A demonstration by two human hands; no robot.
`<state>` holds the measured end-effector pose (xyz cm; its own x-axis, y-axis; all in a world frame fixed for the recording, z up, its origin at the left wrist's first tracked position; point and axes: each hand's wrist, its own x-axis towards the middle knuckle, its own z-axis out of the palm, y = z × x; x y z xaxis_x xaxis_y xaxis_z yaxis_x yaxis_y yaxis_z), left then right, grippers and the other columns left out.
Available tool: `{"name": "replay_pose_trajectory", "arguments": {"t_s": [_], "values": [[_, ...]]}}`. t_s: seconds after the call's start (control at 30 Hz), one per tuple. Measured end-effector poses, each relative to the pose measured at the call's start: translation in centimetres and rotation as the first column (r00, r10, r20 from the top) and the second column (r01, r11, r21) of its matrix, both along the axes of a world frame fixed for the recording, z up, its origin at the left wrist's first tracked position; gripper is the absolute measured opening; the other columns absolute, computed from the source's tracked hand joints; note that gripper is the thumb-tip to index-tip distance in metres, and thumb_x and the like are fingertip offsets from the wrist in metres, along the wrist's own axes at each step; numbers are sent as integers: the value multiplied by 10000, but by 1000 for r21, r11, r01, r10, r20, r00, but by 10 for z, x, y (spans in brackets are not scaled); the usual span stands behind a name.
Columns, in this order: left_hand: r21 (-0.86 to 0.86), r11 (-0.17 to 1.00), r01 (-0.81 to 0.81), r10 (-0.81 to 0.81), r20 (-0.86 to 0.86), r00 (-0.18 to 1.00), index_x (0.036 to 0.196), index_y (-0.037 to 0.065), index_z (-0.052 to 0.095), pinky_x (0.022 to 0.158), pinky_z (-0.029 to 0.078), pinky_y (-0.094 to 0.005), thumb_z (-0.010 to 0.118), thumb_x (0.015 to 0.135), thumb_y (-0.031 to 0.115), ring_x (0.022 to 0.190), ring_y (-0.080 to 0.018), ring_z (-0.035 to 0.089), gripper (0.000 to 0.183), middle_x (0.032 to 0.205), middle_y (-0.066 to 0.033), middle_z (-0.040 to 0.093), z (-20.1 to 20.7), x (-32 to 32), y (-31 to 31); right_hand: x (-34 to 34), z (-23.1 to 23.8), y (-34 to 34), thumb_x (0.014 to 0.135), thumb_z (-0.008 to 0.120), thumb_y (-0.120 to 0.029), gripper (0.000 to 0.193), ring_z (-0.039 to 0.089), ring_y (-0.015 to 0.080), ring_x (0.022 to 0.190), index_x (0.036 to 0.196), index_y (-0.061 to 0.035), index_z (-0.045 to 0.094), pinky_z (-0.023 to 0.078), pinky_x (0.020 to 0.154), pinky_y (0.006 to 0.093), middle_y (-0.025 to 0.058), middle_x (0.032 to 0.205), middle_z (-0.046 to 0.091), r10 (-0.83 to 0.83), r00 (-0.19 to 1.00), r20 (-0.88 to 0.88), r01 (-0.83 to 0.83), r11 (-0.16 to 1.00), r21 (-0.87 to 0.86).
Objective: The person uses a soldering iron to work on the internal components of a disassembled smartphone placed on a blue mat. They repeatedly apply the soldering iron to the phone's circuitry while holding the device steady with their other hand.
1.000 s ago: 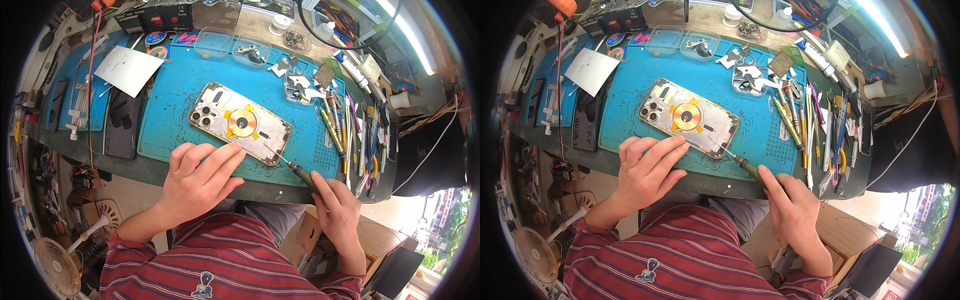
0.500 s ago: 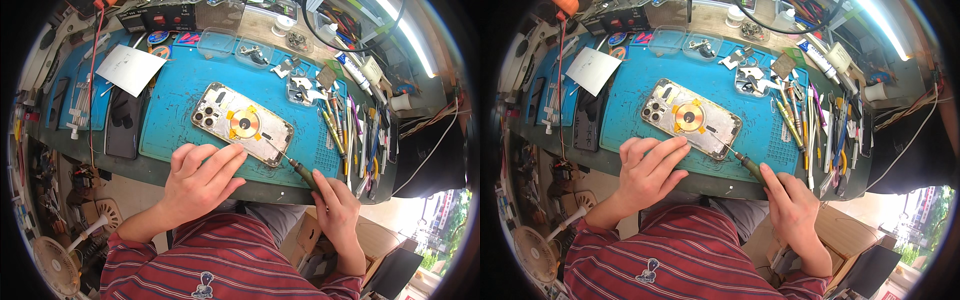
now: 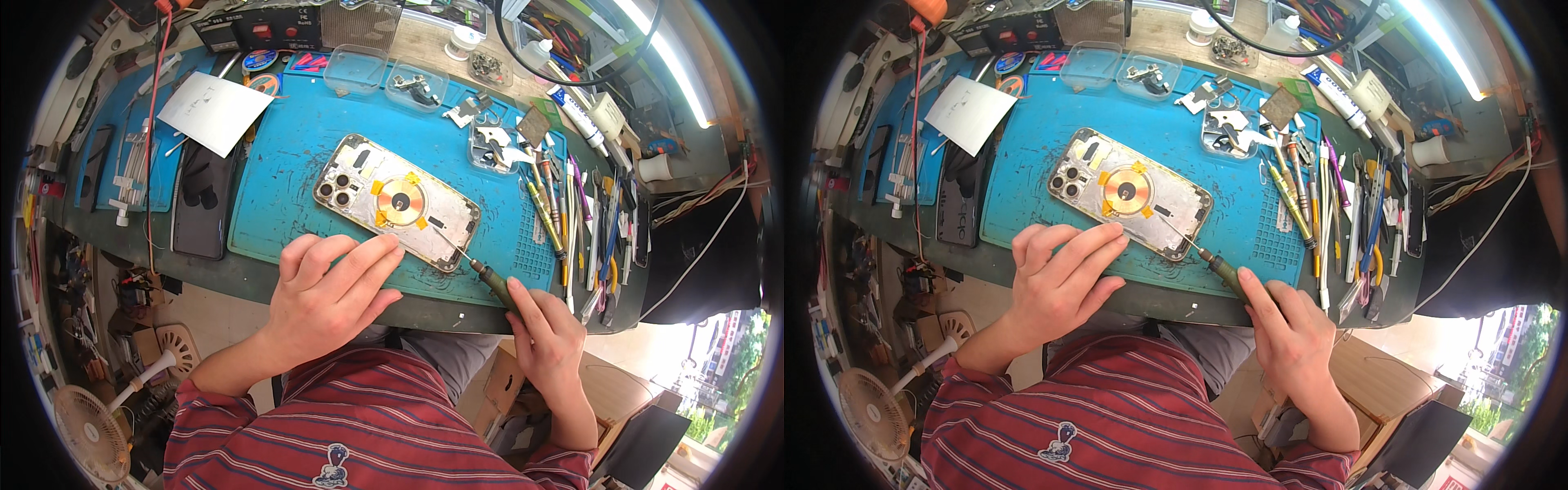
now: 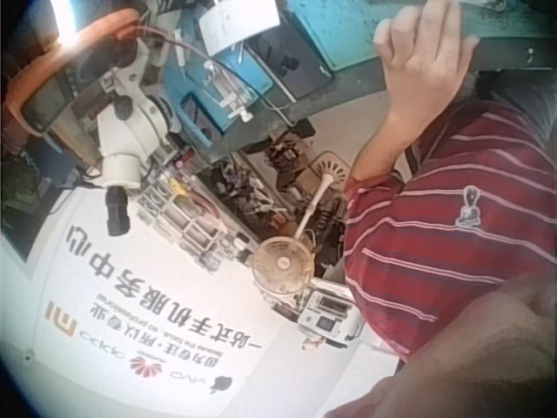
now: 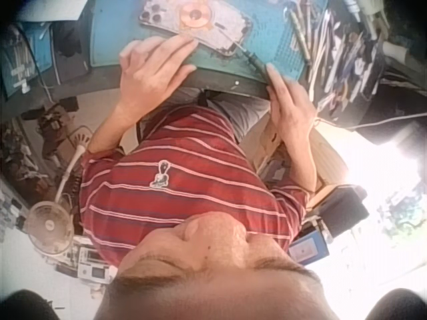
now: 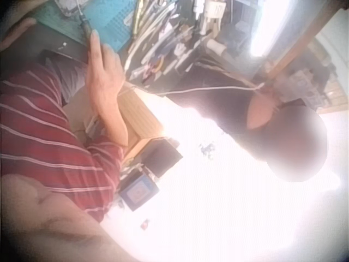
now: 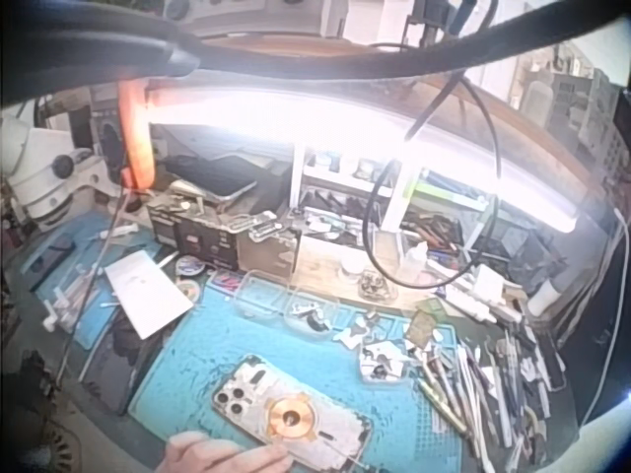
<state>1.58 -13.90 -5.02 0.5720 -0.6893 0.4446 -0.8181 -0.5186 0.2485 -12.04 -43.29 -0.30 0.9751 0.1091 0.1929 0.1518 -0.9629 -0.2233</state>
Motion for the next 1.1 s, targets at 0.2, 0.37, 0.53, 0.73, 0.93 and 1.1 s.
{"name": "replay_pose_trajectory", "arguments": {"t_s": [0.2, 0.37, 0.53, 0.73, 0.93, 1.1], "values": [[0, 1000, -5, 5, 2, 1000, 1302, 97, 776, 1038, 370, -430, 818, 888, 318, 1183, -207, 546, 472, 1414, 31, 704, 0, 0, 0, -1, 0, -2, 823, 835, -17, 644, 615, 224, 737, 1442, -158, 723, 511, 621, 364, 56, 1040, 675, 13, 1000, 2, -13, 1000, -8], [-3, 1000, -8, 8, 1, 1000, 1303, 98, 778, 1034, 371, -425, 820, 883, 309, 1175, -202, 549, 472, 1415, 35, 704, 0, -1, 0, 1, 0, -2, 823, 834, -16, 640, 615, 227, 736, 1438, -149, 722, 510, 622, 366, 60, 1037, 672, 29, 999, 12, -29, 1000, -8], [-11, 1000, -10, 10, 11, 1000, 1299, 98, 779, 1033, 370, -422, 822, 882, 303, 1175, -199, 549, 467, 1412, 38, 706, -3, -1, 0, 2, 5, 3, 818, 815, 65, 656, 696, 302, 835, 1445, -84, 690, 568, 709, 392, 131, 1062, 721, -8, 998, -60, 10, 1000, 19], [-12, 1000, -10, 10, 9, 1000, 1291, 96, 781, 1034, 367, -417, 823, 880, 298, 1177, -194, 551, 460, 1410, 39, 711, -2, 0, 0, 3, -1, 1, 841, 830, -28, 646, 627, 238, 755, 1463, -149, 704, 518, 637, 371, 60, 1033, 669, -1, 1000, -8, 1, 1000, 10], [-15, 1000, -12, 12, 12, 1000, 1285, 93, 783, 1032, 369, -415, 824, 879, 294, 1176, -193, 554, 455, 1412, 35, 713, -2, -1, 0, 4, -1, 0, 843, 829, -27, 643, 627, 237, 754, 1461, -152, 706, 516, 634, 370, 62, 1037, 671, 13, 1000, -6, -13, 1000, 23], [-21, 1000, -11, 11, 14, 1000, 1283, 90, 784, 1028, 373, -415, 820, 882, 291, 1167, -195, 559, 450, 1404, 34, 717, -2, -1, -1, 3, 0, -3, 834, 831, -24, 651, 623, 238, 747, 1459, -157, 705, 512, 629, 371, 65, 1043, 675, 40, 999, -13, -40, 999, 5]]}}
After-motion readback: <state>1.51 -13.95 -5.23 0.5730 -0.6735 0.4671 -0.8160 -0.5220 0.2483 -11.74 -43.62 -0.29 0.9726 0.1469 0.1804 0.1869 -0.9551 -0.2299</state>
